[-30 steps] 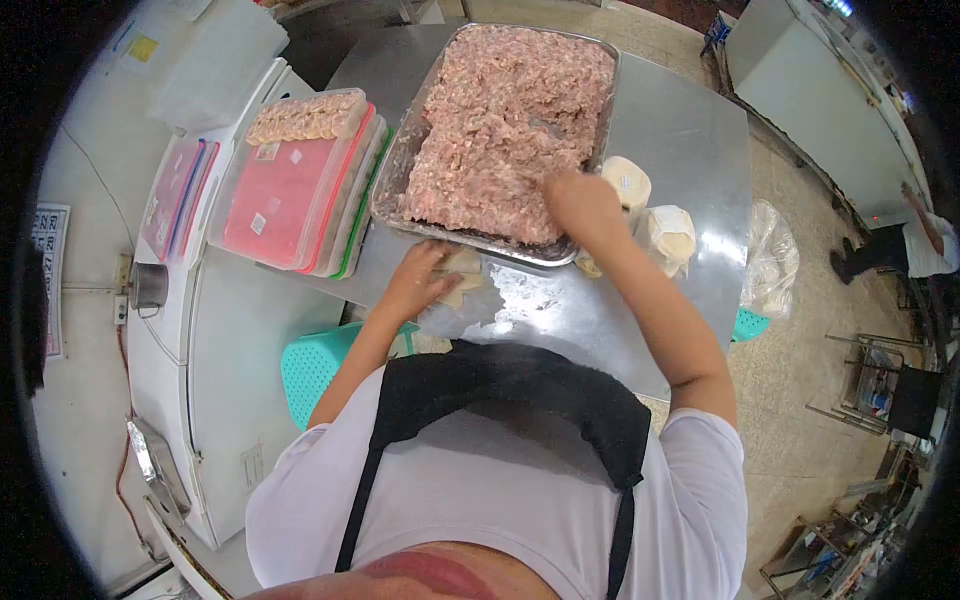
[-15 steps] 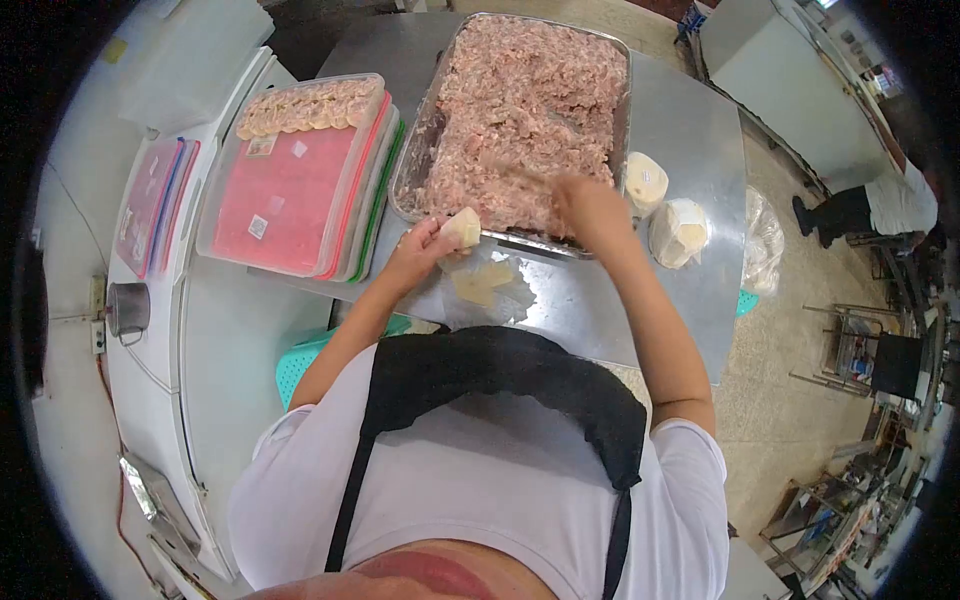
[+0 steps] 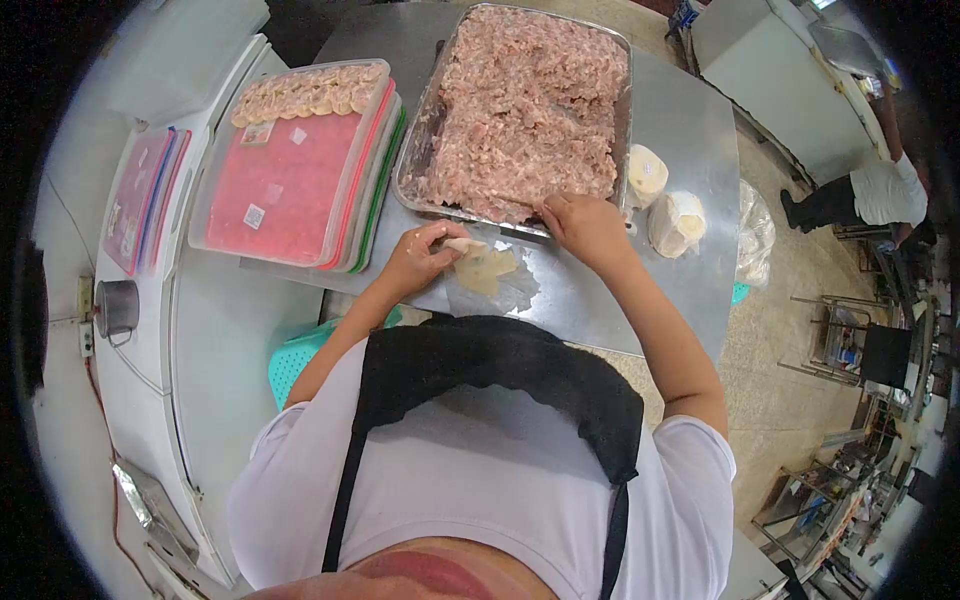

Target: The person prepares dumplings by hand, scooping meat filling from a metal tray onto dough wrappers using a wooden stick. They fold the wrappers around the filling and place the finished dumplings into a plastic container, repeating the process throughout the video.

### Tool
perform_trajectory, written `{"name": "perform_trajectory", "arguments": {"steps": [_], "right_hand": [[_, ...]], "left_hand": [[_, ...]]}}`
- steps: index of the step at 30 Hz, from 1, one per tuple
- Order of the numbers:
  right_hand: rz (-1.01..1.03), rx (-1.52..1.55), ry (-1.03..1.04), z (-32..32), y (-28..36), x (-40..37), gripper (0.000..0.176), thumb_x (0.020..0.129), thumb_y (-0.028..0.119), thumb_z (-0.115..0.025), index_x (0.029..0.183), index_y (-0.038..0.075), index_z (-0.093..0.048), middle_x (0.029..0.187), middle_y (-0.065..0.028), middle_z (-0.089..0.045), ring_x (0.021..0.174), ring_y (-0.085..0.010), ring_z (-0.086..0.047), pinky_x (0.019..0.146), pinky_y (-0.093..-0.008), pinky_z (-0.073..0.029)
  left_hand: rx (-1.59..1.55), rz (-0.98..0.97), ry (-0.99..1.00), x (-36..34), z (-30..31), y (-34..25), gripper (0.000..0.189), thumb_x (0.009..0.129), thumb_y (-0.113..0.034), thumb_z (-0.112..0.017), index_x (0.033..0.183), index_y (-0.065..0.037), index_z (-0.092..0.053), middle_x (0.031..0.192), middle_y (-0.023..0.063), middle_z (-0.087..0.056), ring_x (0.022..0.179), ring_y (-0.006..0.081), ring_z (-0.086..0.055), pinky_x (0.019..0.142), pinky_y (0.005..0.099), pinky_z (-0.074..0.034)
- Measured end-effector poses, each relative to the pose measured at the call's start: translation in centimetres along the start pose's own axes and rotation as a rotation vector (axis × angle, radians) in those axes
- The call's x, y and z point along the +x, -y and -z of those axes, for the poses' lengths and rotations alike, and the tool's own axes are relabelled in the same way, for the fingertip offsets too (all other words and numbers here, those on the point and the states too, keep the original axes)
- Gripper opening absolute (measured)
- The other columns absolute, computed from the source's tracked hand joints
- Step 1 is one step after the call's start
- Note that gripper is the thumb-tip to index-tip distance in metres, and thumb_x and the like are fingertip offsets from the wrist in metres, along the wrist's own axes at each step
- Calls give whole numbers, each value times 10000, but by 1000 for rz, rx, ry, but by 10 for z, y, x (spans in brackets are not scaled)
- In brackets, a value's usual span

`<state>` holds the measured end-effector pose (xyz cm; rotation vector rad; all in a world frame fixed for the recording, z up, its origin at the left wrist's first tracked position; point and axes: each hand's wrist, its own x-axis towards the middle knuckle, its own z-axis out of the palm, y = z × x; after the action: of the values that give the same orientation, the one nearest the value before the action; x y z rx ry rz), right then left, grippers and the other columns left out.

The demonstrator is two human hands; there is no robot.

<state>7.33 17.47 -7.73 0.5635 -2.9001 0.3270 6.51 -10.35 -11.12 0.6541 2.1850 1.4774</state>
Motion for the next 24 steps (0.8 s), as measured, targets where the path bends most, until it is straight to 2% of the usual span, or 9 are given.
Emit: {"name": "perform_trajectory", "arguments": {"steps": [4, 10, 13, 15, 16, 19, 21, 23, 24], "right_hand": [[-21, -20, 92, -5, -2, -1, 309, 923, 325, -508, 794, 70, -628, 691, -130, -638, 656, -322, -634, 589, -429, -507], [-1, 121, 180, -4, -8, 1, 335, 929, 317, -493, 804, 42, -639, 735, -169, -648, 687, -355, -630, 638, -456, -504], [-32, 284, 226, -11, -20, 2, 344, 927, 303, -496, 792, 19, -636, 753, -193, -645, 718, -372, -623, 665, -452, -496], [-94, 412, 374, -15, -32, 5, 357, 933, 300, -497, 800, 2, -642, 736, -200, -638, 695, -336, -626, 669, -416, -485], [-92, 415, 376, -14, -36, 4, 357, 933, 300, -497, 800, 2, -642, 736, -200, -638, 695, -336, -626, 669, -416, -485], [-215, 697, 455, -3, -44, 8, 368, 944, 315, -499, 828, -3, -641, 684, -144, -628, 640, -241, -599, 644, -353, -476], [-417, 1029, 384, 7, -44, 9, 405, 958, 293, -495, 676, 16, -585, 604, 8, -534, 557, -67, -421, 499, -256, -348], [-360, 978, 337, 33, -37, 15, 384, 962, 298, -487, 685, 41, -557, 554, 26, -471, 483, -53, -366, 431, -224, -272], [-501, 1188, 339, 37, -44, 16, 373, 965, 318, -486, 735, 39, -577, 553, 25, -463, 469, -55, -375, 424, -223, -277]], "left_hand": [[59, -217, -144, 9, -24, 12, 269, 881, -224, -571, 1002, 4, -648, 1037, 147, -636, 987, 291, -604, 873, 351, -468], [7, -125, -240, 19, -37, 4, 329, 913, -258, -499, 1008, 28, -632, 980, 181, -637, 913, 326, -606, 796, 361, -472], [-15, 46, -223, 20, -39, -9, 331, 917, -252, -495, 1015, 36, -625, 918, 187, -637, 843, 336, -608, 743, 347, -469], [-13, -2, -210, 22, -38, -11, 338, 921, -247, -500, 1023, 44, -637, 910, 131, -670, 792, 218, -607, 708, 300, -439], [-13, 2, -211, 22, -35, -12, 338, 921, -247, -500, 1023, 44, -637, 910, 131, -670, 792, 218, -607, 708, 300, -439], [-387, 179, -127, 32, -20, -22, 350, 920, -242, -492, 1099, 35, -610, 1041, 150, -657, 890, 241, -626, 789, 323, -470], [-1411, 87, -252, 45, -13, -28, 409, 934, -251, -470, 1210, 47, -517, 1192, 185, -591, 1033, 300, -609, 913, 394, -478], [-1503, 49, -169, 49, 10, -48, 429, 940, -252, -472, 1248, 46, -483, 1213, 180, -580, 1088, 308, -585, 928, 433, -480], [-1589, 7, -86, 52, 19, -52, 454, 945, -254, -473, 1285, 46, -450, 1234, 174, -569, 1142, 316, -560, 942, 472, -482]]}}
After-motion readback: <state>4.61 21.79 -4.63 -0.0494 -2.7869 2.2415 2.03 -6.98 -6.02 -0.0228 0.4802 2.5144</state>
